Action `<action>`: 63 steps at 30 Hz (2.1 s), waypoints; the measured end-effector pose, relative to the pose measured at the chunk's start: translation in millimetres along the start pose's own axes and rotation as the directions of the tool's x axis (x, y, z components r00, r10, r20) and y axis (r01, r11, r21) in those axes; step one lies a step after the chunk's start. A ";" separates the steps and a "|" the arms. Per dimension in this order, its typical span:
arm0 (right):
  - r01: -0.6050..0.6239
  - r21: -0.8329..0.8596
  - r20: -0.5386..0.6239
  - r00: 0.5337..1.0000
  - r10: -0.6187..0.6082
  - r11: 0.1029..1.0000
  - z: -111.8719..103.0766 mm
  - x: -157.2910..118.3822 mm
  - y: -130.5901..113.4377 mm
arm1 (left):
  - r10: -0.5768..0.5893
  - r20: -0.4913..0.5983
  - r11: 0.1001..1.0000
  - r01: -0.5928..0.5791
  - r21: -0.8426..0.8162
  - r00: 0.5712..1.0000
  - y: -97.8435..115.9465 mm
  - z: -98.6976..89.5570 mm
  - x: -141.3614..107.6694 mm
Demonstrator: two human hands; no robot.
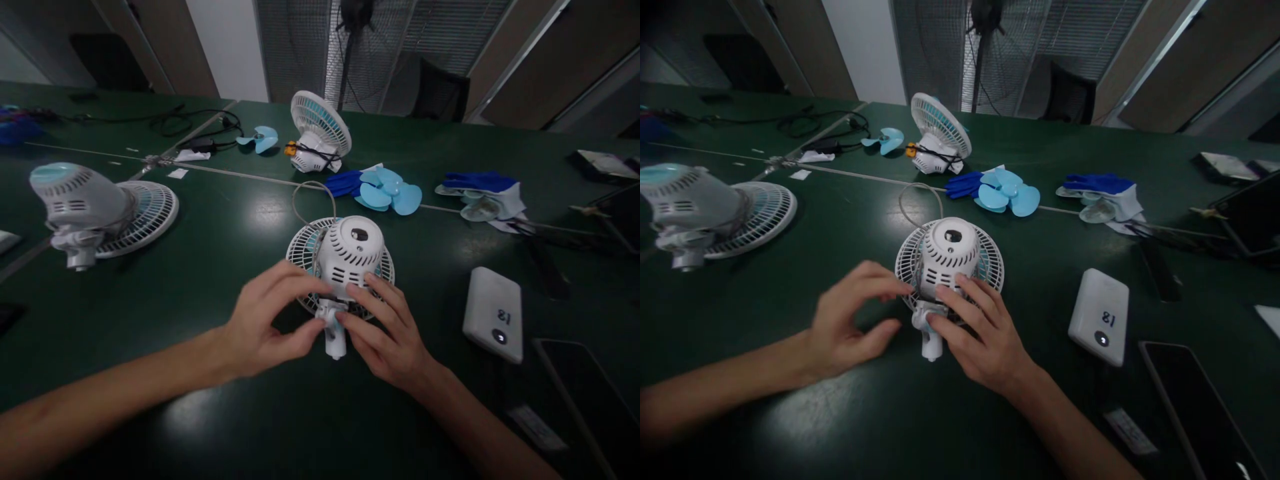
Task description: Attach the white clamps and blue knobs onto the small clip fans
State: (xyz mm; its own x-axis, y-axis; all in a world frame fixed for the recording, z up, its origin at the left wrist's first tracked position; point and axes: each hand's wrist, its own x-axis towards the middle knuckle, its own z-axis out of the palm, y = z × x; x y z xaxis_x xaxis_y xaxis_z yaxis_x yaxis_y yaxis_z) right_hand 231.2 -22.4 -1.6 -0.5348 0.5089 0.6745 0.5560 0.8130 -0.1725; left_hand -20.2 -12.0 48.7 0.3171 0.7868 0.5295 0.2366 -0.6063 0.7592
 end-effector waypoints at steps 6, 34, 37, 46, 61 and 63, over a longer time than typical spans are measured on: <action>0.032 0.013 -0.002 0.999 -0.032 0.999 -0.9 1.1 0.6 | -0.087 0.175 0.988 0.062 0.145 0.981 -27.1 14.7 -32.2; 0.012 0.056 -0.085 0.996 -0.007 0.998 -2.5 2.7 0.3 | 0.028 0.292 0.998 -0.042 0.040 0.956 -25.2 15.0 -27.7; 0.083 -0.021 -0.049 0.995 -0.084 0.996 -5.5 0.8 11.1 | 0.022 0.303 1.000 -0.025 0.008 0.953 -25.4 14.4 -26.1; 0.125 -0.058 -0.074 0.989 -0.129 0.990 -7.9 3.6 9.0 | -0.002 0.343 1.000 0.005 -0.009 0.939 -24.0 12.8 -23.4; 0.066 0.015 -0.044 0.997 -0.065 0.998 -10.8 5.3 9.4 | -0.002 0.352 1.000 -0.004 0.017 0.936 -24.4 12.5 -22.0; 0.031 0.009 -0.065 0.997 -0.031 0.999 -10.3 6.6 9.0 | -0.006 0.352 1.000 0.001 0.015 0.936 -24.0 12.8 -21.8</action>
State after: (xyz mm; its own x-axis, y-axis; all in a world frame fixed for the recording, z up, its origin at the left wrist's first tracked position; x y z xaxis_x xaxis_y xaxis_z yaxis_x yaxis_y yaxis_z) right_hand 239.3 -14.6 8.7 -0.5088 0.4642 0.7250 0.5336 0.8309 -0.1576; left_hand -21.0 -16.0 14.1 0.6186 0.6994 0.3580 0.2504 -0.6074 0.7539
